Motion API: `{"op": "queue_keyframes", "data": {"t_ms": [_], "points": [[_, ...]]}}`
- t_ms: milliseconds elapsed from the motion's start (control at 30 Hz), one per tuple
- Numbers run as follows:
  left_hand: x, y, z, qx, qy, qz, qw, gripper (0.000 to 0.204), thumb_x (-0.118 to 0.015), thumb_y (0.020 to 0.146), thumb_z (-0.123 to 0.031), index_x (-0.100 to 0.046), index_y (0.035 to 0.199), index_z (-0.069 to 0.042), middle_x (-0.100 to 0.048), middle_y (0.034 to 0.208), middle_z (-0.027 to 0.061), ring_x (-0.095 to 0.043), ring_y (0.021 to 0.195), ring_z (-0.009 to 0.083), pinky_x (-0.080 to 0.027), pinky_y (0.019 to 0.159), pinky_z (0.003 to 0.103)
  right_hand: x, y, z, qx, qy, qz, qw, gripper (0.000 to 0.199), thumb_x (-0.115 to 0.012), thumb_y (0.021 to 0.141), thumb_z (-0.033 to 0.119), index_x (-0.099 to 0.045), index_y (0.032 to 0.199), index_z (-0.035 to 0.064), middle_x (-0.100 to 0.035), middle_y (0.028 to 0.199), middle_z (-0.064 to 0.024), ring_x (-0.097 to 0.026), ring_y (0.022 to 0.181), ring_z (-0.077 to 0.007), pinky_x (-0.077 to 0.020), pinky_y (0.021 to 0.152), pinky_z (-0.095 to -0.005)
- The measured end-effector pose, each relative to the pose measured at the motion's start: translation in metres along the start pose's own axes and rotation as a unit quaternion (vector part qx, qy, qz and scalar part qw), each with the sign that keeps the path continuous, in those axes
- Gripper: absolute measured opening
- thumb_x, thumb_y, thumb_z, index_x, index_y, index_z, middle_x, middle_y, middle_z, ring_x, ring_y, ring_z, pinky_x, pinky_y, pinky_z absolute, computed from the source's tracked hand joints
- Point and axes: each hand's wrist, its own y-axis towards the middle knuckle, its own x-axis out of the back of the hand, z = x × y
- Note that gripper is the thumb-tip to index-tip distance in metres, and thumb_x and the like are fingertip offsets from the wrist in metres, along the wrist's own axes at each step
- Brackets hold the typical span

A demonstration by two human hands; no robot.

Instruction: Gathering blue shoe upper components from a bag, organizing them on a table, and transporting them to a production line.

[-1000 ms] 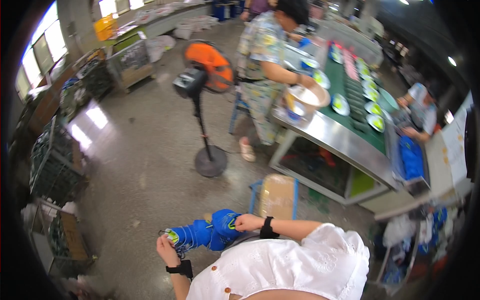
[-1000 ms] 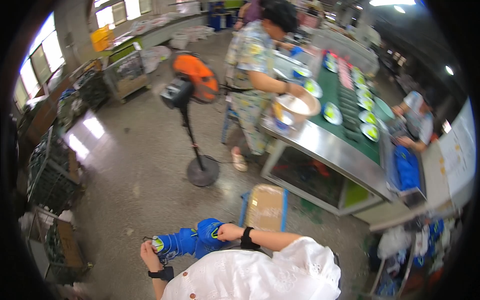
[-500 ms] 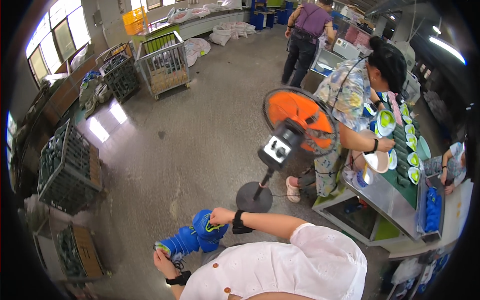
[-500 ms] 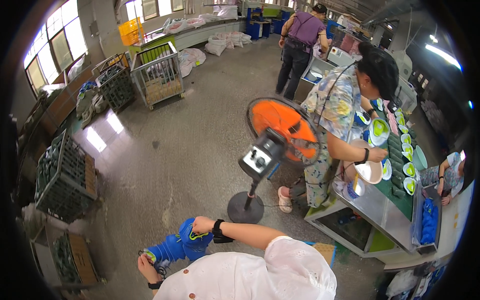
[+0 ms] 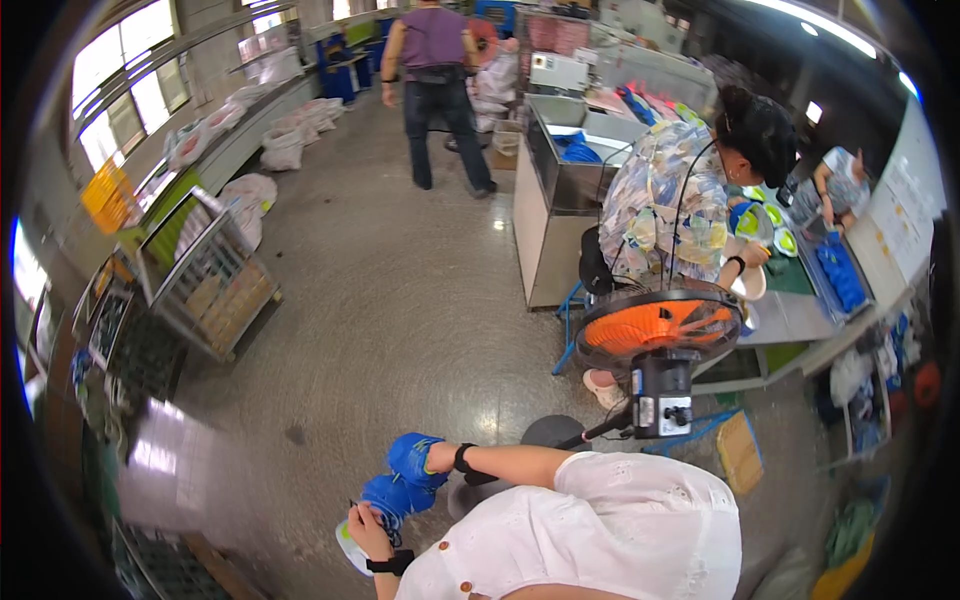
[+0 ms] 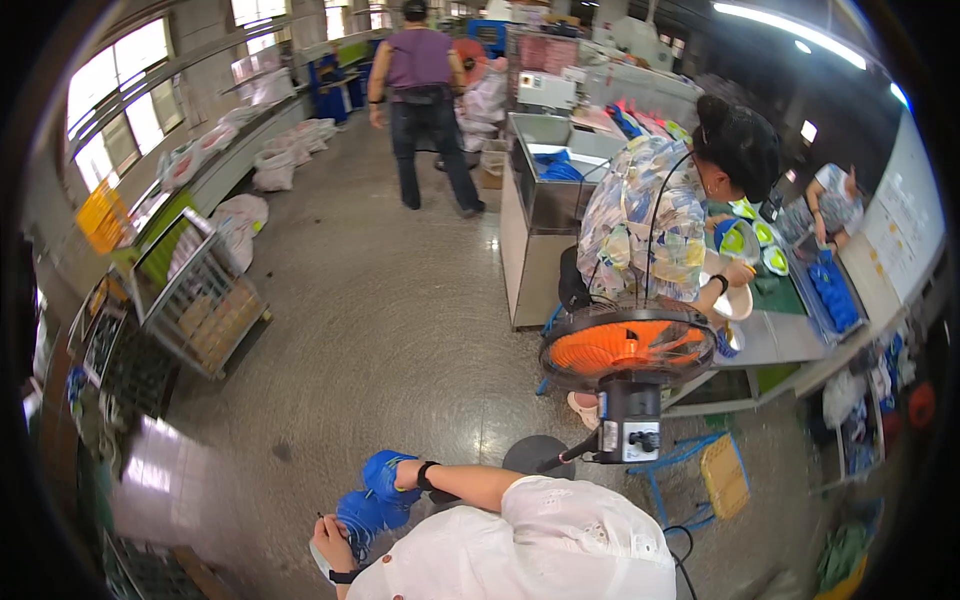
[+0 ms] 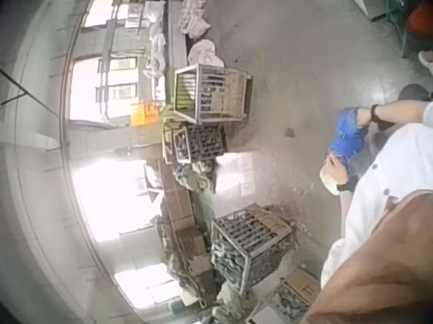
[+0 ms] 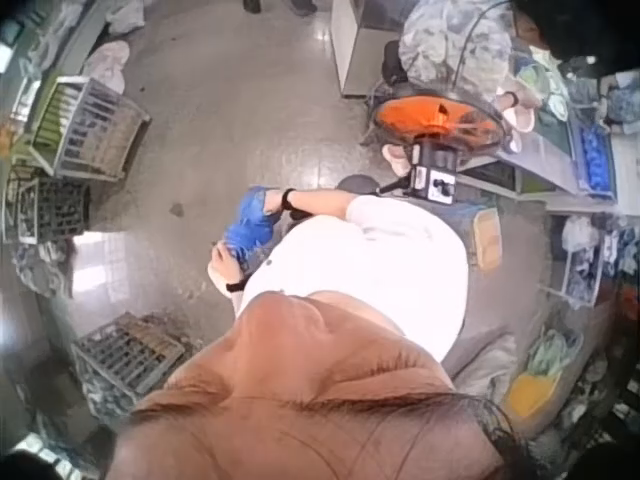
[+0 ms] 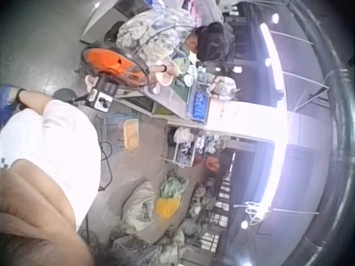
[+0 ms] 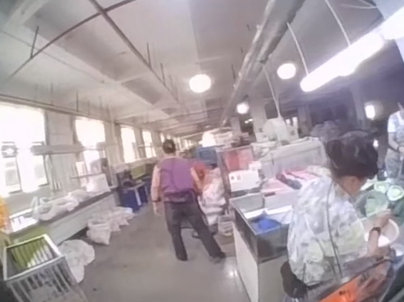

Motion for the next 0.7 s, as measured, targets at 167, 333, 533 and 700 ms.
{"op": "queue_keyframes", "data": {"t_ms": [167,333,533,700], "points": [[-0.049,0.146,-0.033,-0.055,0.006,0.061,0.997,0.023,-0.042,0.092,-0.015,-0.052,0.076,-0.001,-0.049,0.059,0.0010,-0.038,0.049,0.0052,-0.029,0.044,0.020,0.056,0.042,-0.054,-0.020,-0.065,-0.031,0.997,0.024,-0.052,0.071,0.025,-0.066,0.077,0.0070,-0.063,0.087,-0.0169,-0.061,0.078,-0.0287,-0.0467,0.068,-0.0388],[-0.117,0.271,-0.066,-0.023,-0.069,0.079,0.994,0.022,-0.043,0.089,-0.012,-0.051,0.072,-0.001,-0.048,0.058,0.0004,-0.038,0.050,0.0065,-0.030,0.047,0.021,0.126,0.099,-0.102,-0.044,0.250,-0.306,0.917,0.019,-0.054,0.071,0.021,-0.065,0.071,0.0062,-0.064,0.072,-0.0135,-0.060,0.065,-0.0258,-0.0459,0.065,-0.0359],[-0.183,0.411,-0.095,-0.082,-0.013,0.086,0.993,0.023,-0.040,0.091,-0.013,-0.050,0.072,-0.002,-0.044,0.060,-0.0009,-0.038,0.054,0.0063,-0.031,0.051,0.021,0.263,0.115,-0.173,-0.181,0.286,-0.104,0.935,0.022,-0.051,0.074,0.019,-0.060,0.059,0.0044,-0.060,0.063,-0.0091,-0.059,0.066,-0.0171,-0.0431,0.060,-0.0308],[-0.264,0.532,-0.058,-0.051,0.025,0.112,0.992,0.024,-0.041,0.091,-0.015,-0.050,0.073,-0.002,-0.048,0.063,0.0016,-0.039,0.055,0.0089,-0.034,0.051,0.024,0.378,0.113,-0.242,-0.165,0.645,-0.272,0.695,0.024,-0.051,0.076,0.018,-0.053,0.053,0.0114,-0.055,0.060,-0.0002,-0.054,0.064,-0.0129,-0.0416,0.060,-0.0336]]}}
